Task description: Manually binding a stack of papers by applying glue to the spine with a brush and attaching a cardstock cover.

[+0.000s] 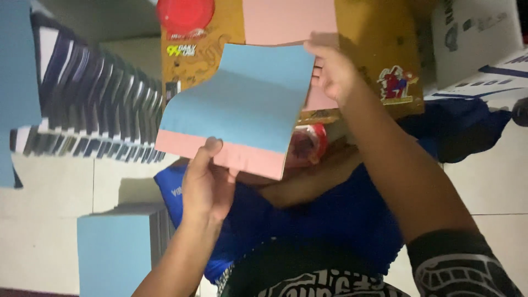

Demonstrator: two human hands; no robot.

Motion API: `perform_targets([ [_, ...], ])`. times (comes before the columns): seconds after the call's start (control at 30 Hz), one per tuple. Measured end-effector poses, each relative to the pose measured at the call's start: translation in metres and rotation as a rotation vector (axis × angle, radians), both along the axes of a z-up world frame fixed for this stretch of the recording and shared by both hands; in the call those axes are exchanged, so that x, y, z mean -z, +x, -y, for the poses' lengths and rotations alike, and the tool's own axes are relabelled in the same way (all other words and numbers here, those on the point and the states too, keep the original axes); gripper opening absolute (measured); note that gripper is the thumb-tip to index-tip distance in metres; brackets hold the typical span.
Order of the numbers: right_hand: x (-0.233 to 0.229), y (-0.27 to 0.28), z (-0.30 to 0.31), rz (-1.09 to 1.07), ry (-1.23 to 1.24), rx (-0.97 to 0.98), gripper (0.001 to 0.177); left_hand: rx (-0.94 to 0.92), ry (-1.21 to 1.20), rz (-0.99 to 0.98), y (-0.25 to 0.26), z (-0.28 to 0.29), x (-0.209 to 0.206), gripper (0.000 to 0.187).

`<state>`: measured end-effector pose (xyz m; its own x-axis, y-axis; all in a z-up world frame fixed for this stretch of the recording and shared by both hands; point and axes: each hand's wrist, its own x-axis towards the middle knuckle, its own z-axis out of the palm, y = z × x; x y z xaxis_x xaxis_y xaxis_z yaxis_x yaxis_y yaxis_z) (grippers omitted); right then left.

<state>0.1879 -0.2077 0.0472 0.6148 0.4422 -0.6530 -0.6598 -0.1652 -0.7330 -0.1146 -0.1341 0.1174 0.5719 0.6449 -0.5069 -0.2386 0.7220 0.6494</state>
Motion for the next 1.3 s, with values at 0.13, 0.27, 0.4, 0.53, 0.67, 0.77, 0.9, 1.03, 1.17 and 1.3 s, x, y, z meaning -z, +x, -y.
perform_targets([
  [0.13, 0.011, -0.020, -0.007, 0.064, -0.101, -0.134, 0.020, -0.029, -0.026, -0.054, -0.065, -0.005, 0.010, 0.024],
  [0.27, -0.023, -0.079, 0.003, 0.189, -0.022, -0.196, 0.044, 0.017, -0.036, -0.091, -0.161, -0.022, 0.030, 0.025],
  [0.4, -0.058, -0.165, 0.022, 0.341, 0.035, -0.431, 0.046, 0.145, -0.159, -0.316, -0.271, -0.035, 0.047, 0.034],
  [0.53, -0.034, -0.236, 0.038, 0.527, -0.001, -0.645, 0.035, 0.121, -0.141, -0.388, -0.349, -0.025, 0.089, 0.039],
  [0.67, 0.042, -0.278, 0.063, 0.482, -0.077, -0.716, 0.043, 0.103, -0.085, -0.463, -0.364, -0.002, 0.086, 0.008],
  [0.77, 0.076, -0.285, 0.078, 0.261, -0.121, -0.661, 0.064, 0.083, -0.092, -0.574, -0.376, 0.004, 0.116, 0.035],
  [0.9, 0.015, -0.282, 0.034, -0.063, -0.363, -0.621, 0.085, 0.027, -0.053, -0.602, -0.347, 0.005, 0.095, 0.065],
  [1.03, 0.070, -0.259, 0.027, -0.175, -0.209, -0.545, 0.032, -0.060, -0.098, -0.620, -0.329, 0.013, 0.076, 0.070],
  [1.17, 0.003, -0.279, -0.009, 0.048, -0.200, -0.856, 0.045, -0.172, -0.059, -0.684, -0.334, 0.023, 0.098, 0.034],
  [1.3, -0.087, -0.327, -0.044, 0.351, -0.441, -1.120, 0.046, -0.254, 0.035, -0.626, -0.351, 0.029, 0.100, 0.031],
])
